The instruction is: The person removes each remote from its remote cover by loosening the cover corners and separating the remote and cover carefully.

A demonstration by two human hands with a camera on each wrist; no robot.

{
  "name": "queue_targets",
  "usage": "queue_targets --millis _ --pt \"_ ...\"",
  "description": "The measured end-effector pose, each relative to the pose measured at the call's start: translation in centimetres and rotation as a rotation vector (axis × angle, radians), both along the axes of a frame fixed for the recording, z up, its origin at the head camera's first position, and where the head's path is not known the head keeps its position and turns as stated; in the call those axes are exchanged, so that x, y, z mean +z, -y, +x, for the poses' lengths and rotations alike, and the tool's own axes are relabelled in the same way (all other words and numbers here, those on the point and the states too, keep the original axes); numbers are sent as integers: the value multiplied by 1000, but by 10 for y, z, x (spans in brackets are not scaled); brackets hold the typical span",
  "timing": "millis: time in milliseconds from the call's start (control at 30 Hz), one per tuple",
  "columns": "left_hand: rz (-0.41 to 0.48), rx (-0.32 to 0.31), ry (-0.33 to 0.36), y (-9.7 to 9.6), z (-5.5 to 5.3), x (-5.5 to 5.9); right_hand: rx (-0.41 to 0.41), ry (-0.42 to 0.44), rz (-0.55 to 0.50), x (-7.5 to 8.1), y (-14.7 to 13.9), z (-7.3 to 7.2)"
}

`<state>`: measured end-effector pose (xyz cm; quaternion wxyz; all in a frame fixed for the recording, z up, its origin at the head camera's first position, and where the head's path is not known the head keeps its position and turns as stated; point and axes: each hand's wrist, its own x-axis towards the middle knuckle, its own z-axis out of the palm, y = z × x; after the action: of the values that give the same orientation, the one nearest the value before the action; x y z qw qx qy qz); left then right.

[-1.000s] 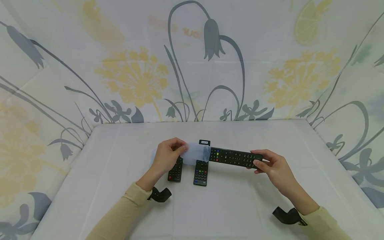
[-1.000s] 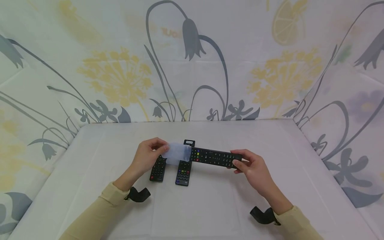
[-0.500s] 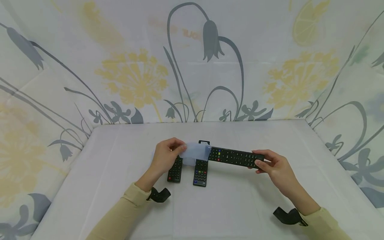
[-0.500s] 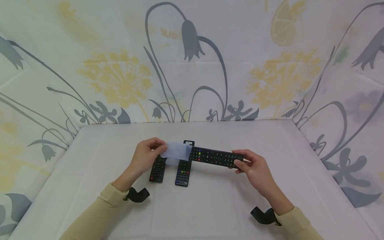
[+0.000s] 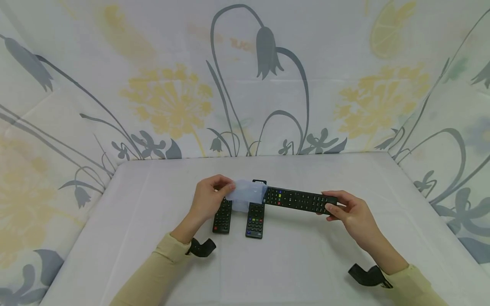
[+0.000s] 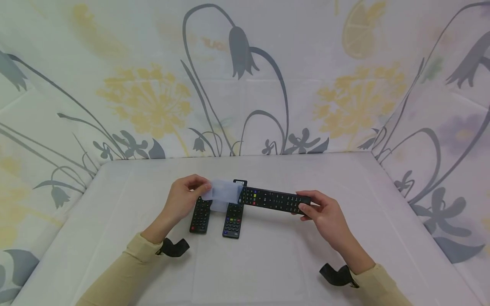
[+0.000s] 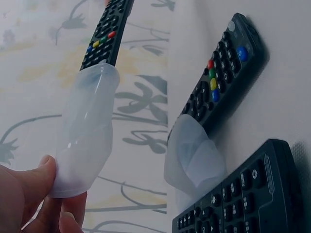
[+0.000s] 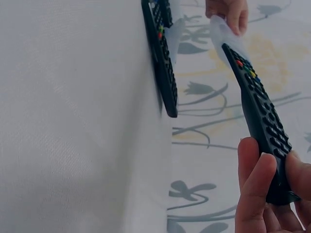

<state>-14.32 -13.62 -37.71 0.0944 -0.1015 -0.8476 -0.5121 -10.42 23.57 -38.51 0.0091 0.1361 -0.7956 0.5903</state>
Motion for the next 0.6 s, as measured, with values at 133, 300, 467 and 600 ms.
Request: queue_targets --millis 133,300,467,600 --pt "-12 1 -20 4 -1 0 -19 -5 16 0 -3 0" --pt "-31 -17 -54 7 -3 1 -47 -6 28 1 -8 0" --pt "-35 -37 -61 6 -5 2 -40 -9 23 3 -12 -1" --pt "-27 -64 -61 2 -7 2 -37 -11 30 5 -15 -3"
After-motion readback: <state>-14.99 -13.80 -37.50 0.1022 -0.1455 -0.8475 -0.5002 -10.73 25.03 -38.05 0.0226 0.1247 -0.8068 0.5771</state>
